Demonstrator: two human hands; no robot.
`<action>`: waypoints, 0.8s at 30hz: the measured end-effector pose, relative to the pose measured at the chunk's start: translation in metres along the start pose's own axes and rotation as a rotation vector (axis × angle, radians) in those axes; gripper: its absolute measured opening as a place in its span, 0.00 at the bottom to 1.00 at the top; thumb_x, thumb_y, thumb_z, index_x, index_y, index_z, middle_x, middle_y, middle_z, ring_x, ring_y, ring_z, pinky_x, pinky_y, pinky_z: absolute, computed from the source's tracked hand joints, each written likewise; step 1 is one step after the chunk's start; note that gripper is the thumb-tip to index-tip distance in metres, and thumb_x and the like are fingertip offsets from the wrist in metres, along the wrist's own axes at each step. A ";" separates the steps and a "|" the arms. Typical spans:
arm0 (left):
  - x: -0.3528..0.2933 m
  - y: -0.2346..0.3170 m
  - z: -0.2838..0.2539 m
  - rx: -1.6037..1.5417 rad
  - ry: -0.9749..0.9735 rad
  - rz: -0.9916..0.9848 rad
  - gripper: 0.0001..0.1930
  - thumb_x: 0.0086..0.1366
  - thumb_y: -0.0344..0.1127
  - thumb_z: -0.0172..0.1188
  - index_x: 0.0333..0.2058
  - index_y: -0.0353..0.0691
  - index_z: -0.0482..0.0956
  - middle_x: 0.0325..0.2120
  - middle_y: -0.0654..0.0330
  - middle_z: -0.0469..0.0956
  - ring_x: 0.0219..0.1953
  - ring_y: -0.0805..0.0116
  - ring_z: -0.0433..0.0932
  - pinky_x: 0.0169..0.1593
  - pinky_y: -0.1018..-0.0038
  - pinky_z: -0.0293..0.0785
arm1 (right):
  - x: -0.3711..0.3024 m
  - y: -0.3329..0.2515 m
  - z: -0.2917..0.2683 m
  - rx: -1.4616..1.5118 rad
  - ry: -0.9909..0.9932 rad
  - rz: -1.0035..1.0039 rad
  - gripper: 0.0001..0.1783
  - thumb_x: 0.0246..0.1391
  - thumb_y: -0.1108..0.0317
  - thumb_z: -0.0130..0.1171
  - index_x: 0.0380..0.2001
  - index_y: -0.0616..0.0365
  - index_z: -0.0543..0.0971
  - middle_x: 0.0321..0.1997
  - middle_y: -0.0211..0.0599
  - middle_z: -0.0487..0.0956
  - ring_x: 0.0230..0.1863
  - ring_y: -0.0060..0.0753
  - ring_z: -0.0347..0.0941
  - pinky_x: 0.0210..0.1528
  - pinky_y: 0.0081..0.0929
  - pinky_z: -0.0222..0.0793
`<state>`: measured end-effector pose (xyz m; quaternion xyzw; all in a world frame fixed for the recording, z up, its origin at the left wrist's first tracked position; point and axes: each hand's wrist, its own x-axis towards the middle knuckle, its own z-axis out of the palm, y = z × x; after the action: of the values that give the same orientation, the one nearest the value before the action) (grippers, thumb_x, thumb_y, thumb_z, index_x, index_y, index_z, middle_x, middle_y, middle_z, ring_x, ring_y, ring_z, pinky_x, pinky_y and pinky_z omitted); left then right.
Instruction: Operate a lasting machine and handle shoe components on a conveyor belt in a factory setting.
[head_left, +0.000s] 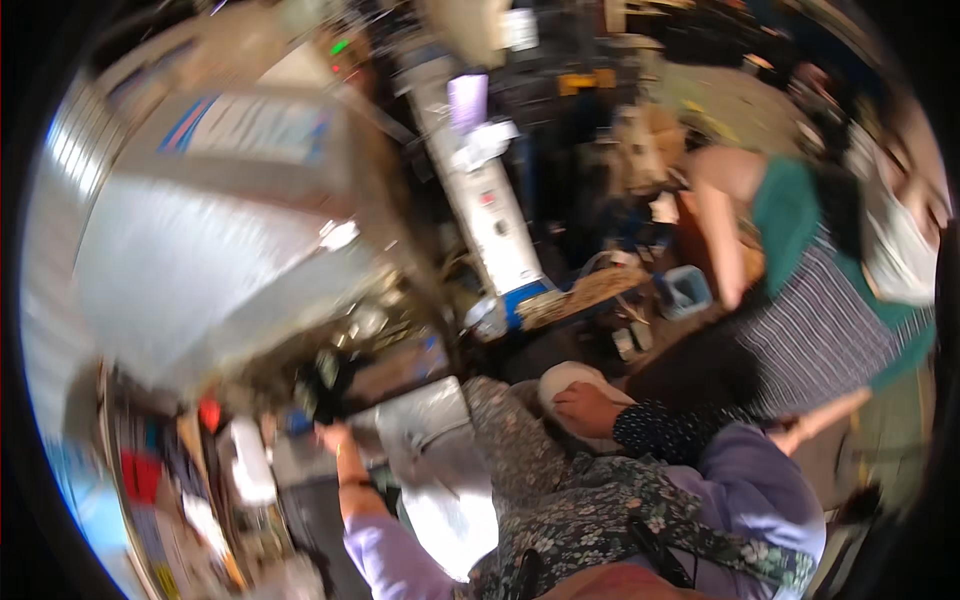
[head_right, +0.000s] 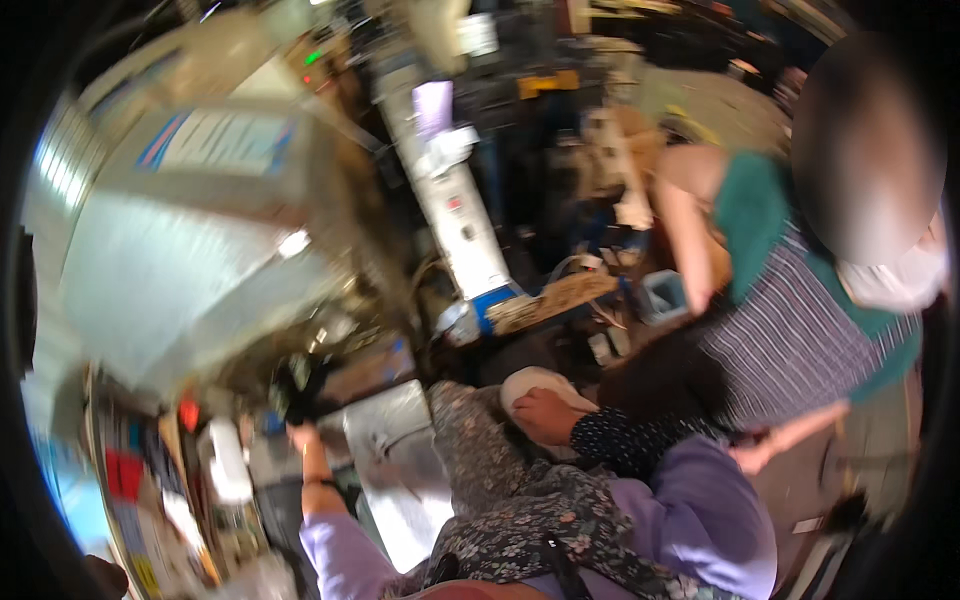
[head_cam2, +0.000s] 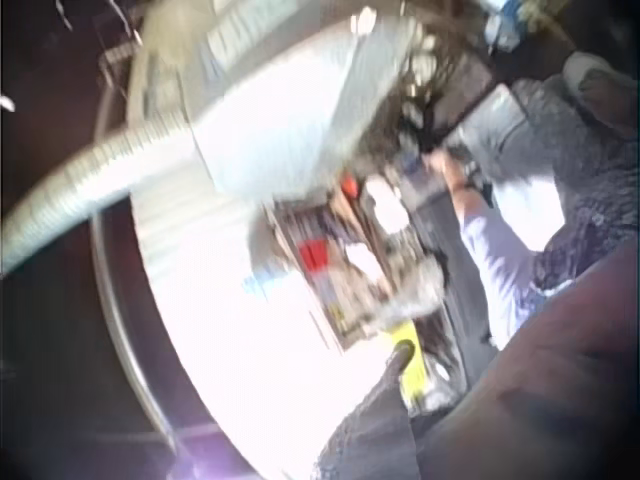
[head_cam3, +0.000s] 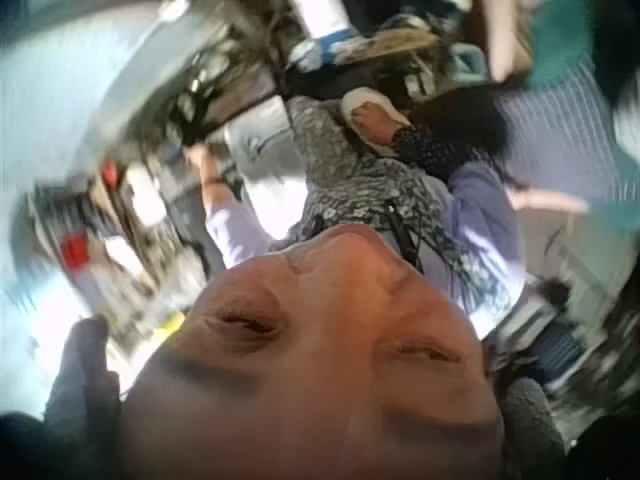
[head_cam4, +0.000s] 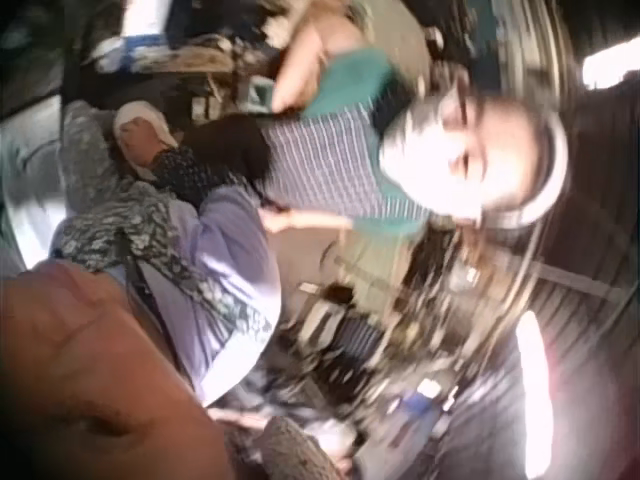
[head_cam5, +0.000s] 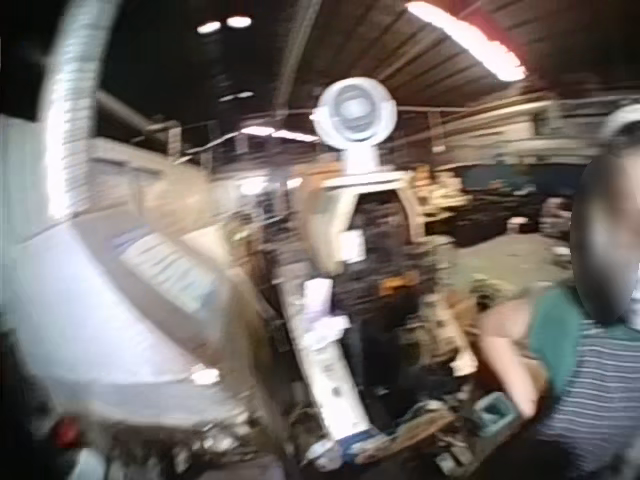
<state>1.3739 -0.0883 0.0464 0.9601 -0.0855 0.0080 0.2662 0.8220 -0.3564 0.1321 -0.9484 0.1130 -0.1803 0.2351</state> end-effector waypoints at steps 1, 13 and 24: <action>-0.012 0.005 0.006 -0.135 -0.004 0.042 0.26 0.64 0.37 0.57 0.58 0.32 0.66 0.55 0.45 0.73 0.56 0.51 0.73 0.59 0.65 0.67 | -0.002 0.001 0.003 -0.008 0.049 -0.026 0.07 0.45 0.69 0.61 0.31 0.55 0.82 0.42 0.33 0.80 0.41 0.41 0.73 0.45 0.38 0.70; -0.354 0.240 -0.168 -1.007 -0.454 0.498 0.04 0.63 0.28 0.59 0.35 0.34 0.80 0.29 0.59 0.77 0.30 0.72 0.75 0.39 0.75 0.73 | -0.001 0.006 0.031 -0.034 -0.008 -0.074 0.03 0.47 0.69 0.57 0.27 0.52 0.79 0.36 0.28 0.77 0.43 0.36 0.70 0.46 0.36 0.67; -0.431 0.382 -0.303 -2.248 -0.622 1.452 0.08 0.66 0.42 0.56 0.39 0.47 0.76 0.33 0.62 0.74 0.31 0.68 0.74 0.34 0.73 0.72 | -0.009 0.020 0.047 0.024 0.068 -0.054 0.06 0.44 0.68 0.57 0.28 0.52 0.80 0.40 0.27 0.77 0.46 0.36 0.67 0.47 0.37 0.64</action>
<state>0.8940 -0.1868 0.4748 -0.0683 -0.5799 -0.1421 0.7993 0.8293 -0.3518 0.0812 -0.9415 0.0932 -0.2201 0.2374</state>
